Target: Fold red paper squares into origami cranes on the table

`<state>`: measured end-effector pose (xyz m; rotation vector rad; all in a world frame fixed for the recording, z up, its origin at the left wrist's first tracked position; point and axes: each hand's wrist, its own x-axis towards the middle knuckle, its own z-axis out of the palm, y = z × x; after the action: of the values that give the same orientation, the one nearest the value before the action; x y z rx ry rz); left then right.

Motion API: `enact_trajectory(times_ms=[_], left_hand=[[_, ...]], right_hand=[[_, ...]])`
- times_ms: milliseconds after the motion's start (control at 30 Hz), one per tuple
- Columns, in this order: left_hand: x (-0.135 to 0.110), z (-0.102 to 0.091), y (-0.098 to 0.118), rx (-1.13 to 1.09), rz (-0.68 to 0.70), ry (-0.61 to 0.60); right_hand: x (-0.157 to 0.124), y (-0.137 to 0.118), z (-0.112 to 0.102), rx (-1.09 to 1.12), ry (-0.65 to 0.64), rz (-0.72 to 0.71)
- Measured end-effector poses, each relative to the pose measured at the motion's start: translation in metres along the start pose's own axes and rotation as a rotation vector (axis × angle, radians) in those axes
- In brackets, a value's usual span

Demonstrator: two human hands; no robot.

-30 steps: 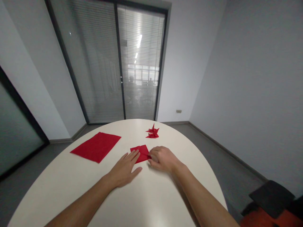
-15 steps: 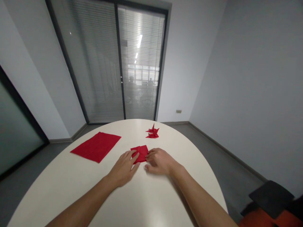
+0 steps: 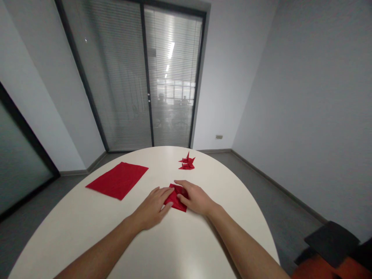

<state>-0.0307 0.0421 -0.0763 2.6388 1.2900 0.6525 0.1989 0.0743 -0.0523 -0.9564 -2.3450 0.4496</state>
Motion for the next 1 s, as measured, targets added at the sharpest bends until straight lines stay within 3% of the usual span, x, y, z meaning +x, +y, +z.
enact_trajectory(times_ms=[167, 400, 767, 1000], left_hand=[[0.000, 0.003, -0.001, 0.019, 0.005, 0.034], [0.001, 0.001, 0.002, -0.037, -0.018, 0.080], [0.006, -0.010, 0.015, -0.146, -0.196, 0.142], [0.005, -0.005, 0.011, -0.153, -0.201, 0.138]], right_hand=[[-0.002, 0.013, 0.009, 0.041, -0.003, 0.043], [-0.002, 0.012, 0.010, 0.113, -0.009, 0.114], [0.001, 0.015, 0.009, 0.225, 0.028, 0.128], [0.001, 0.018, 0.007, 0.215, 0.039, 0.103]])
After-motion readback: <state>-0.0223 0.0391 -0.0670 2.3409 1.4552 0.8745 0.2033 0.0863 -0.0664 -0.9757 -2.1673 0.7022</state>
